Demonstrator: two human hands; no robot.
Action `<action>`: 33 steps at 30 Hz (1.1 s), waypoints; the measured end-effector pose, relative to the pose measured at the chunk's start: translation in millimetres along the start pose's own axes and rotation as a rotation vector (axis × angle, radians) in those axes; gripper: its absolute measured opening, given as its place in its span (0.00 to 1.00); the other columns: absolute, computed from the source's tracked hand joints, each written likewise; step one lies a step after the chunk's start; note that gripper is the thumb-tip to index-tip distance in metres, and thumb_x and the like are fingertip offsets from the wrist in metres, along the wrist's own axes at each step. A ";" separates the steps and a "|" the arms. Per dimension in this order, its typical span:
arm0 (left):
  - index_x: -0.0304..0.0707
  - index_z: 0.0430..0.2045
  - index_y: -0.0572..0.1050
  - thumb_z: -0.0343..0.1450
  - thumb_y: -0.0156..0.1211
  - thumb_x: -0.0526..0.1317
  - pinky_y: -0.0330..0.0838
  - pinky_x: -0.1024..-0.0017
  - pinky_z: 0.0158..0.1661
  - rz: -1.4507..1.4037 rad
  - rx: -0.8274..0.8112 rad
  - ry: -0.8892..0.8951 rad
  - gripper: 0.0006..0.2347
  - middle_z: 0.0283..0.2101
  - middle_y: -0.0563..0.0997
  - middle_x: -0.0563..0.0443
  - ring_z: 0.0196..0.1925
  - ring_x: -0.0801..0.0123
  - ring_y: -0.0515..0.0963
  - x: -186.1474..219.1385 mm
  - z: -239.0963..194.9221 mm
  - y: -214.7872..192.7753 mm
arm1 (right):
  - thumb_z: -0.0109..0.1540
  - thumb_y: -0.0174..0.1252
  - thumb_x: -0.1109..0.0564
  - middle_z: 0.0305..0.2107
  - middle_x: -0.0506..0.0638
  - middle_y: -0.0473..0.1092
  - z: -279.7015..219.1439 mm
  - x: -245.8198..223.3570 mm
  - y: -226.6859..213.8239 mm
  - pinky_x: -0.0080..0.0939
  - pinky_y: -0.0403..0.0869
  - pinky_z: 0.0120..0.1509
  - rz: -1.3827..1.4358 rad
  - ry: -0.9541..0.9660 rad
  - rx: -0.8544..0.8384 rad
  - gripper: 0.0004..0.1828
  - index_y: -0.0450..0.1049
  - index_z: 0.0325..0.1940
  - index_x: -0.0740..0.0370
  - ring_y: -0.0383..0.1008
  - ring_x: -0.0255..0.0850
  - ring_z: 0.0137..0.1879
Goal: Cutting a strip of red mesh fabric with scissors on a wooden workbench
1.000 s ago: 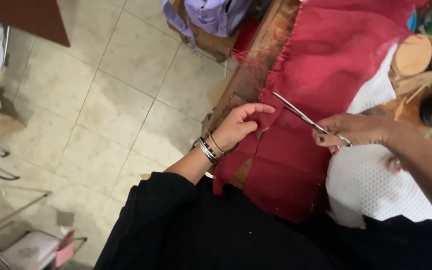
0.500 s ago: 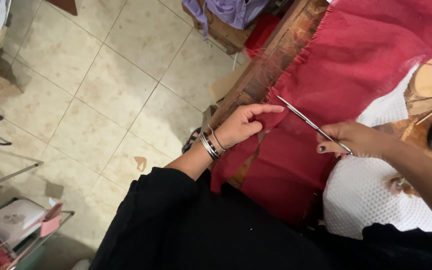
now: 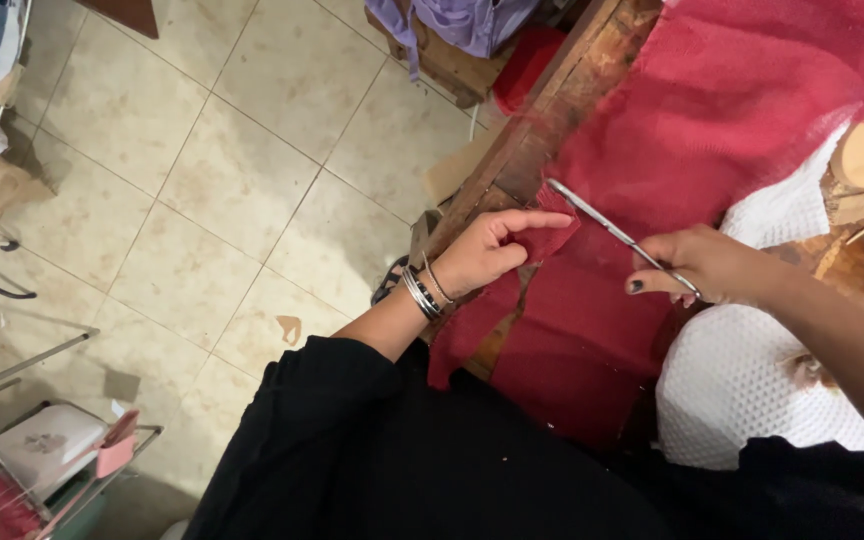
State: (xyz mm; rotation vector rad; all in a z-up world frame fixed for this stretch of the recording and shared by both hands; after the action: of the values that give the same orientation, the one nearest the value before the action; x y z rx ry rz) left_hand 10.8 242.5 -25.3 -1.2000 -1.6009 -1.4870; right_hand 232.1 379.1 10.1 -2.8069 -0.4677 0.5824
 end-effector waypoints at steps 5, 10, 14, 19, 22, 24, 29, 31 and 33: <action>0.42 0.58 0.77 0.62 0.43 0.24 0.65 0.86 0.39 0.081 -0.071 0.013 0.28 0.55 0.82 0.56 0.40 0.83 0.76 12.7 -7.1 0.8 | 0.62 0.61 0.44 0.20 0.49 0.76 -17.5 10.8 3.2 0.35 0.78 0.34 0.142 -0.053 -0.013 0.14 0.75 0.35 0.56 0.78 0.36 0.26; 0.42 0.60 0.73 0.66 0.46 0.27 0.64 0.74 0.67 0.237 -0.155 0.102 0.25 0.64 0.77 0.53 0.65 0.73 0.76 67.2 -40.9 12.8 | 0.54 0.69 0.29 0.15 0.50 0.74 -83.4 -36.8 15.9 0.39 0.70 0.39 -0.176 0.266 0.236 0.28 0.72 0.25 0.54 0.75 0.42 0.26; 0.43 0.76 0.42 0.75 0.53 0.24 0.64 0.75 0.60 -0.181 -0.202 0.070 0.36 0.66 0.64 0.48 0.57 0.75 0.66 90.3 -52.5 32.9 | 0.54 0.61 0.23 0.34 0.55 0.80 -53.1 -2.0 68.7 0.58 0.76 0.50 -0.353 0.392 0.469 0.33 0.73 0.41 0.53 0.82 0.59 0.44; 0.53 0.78 0.32 0.76 0.58 0.29 0.73 0.73 0.55 -0.160 -0.279 0.095 0.42 0.58 0.72 0.48 0.52 0.73 0.76 107.6 -52.5 57.6 | 0.54 0.69 0.35 0.43 0.63 0.77 -61.5 -26.3 92.6 0.61 0.77 0.52 -0.169 0.426 0.571 0.41 0.63 0.62 0.55 0.81 0.63 0.49; 0.49 0.77 0.33 0.76 0.56 0.29 0.74 0.73 0.58 -0.025 -0.329 0.138 0.40 0.80 0.48 0.47 0.67 0.67 0.73 121.0 -50.4 68.5 | 0.67 0.50 0.35 0.39 0.61 0.78 -113.6 -74.1 88.2 0.65 0.73 0.50 0.056 0.378 0.821 0.22 0.74 0.54 0.48 0.77 0.68 0.45; 0.45 0.78 0.36 0.78 0.55 0.34 0.73 0.73 0.58 0.081 -0.343 0.188 0.36 0.57 0.76 0.44 0.49 0.71 0.79 129.2 -53.3 77.5 | 0.67 0.44 0.41 0.64 0.58 0.68 -149.4 -111.4 88.8 0.44 0.73 0.66 0.986 -0.323 1.054 0.34 0.65 0.68 0.69 0.74 0.47 0.62; 0.39 0.72 0.56 0.76 0.61 0.37 0.77 0.67 0.56 0.119 -0.230 0.224 0.28 0.65 0.72 0.43 0.54 0.64 0.81 116.5 -52.7 85.8 | 0.67 0.64 0.61 0.30 0.51 0.76 -136.3 -119.9 122.8 0.33 0.75 0.46 1.107 -0.362 1.453 0.09 0.80 0.51 0.66 0.70 0.31 0.39; 0.36 0.69 0.64 0.75 0.63 0.38 0.79 0.65 0.55 0.130 -0.162 0.245 0.25 0.68 0.71 0.42 0.56 0.62 0.81 122.7 -51.0 82.6 | 0.68 0.64 0.60 0.29 0.52 0.76 -143.8 -129.8 127.3 0.32 0.75 0.45 1.122 -0.342 1.534 0.07 0.80 0.48 0.66 0.70 0.31 0.37; 0.50 0.44 0.84 0.75 0.63 0.43 0.80 0.77 0.46 0.382 -0.086 0.220 0.07 0.39 0.88 0.55 0.47 0.71 0.86 136.1 -48.1 77.4 | 0.72 0.56 0.59 0.35 0.57 0.74 -150.4 -136.8 135.2 0.43 0.81 0.51 1.265 -0.394 1.612 0.09 0.74 0.51 0.69 0.77 0.38 0.42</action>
State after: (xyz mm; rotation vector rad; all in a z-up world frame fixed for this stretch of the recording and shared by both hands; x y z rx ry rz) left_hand 23.7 217.7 136.1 -1.2580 -1.1010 -1.3916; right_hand 211.4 181.6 152.2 -1.0688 1.2578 0.9984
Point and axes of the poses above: each hand's wrist, its own z-axis towards the middle knuckle, its own y-axis out of the palm, x = y × z, the point moved 5 cm from there along z, towards the middle knuckle
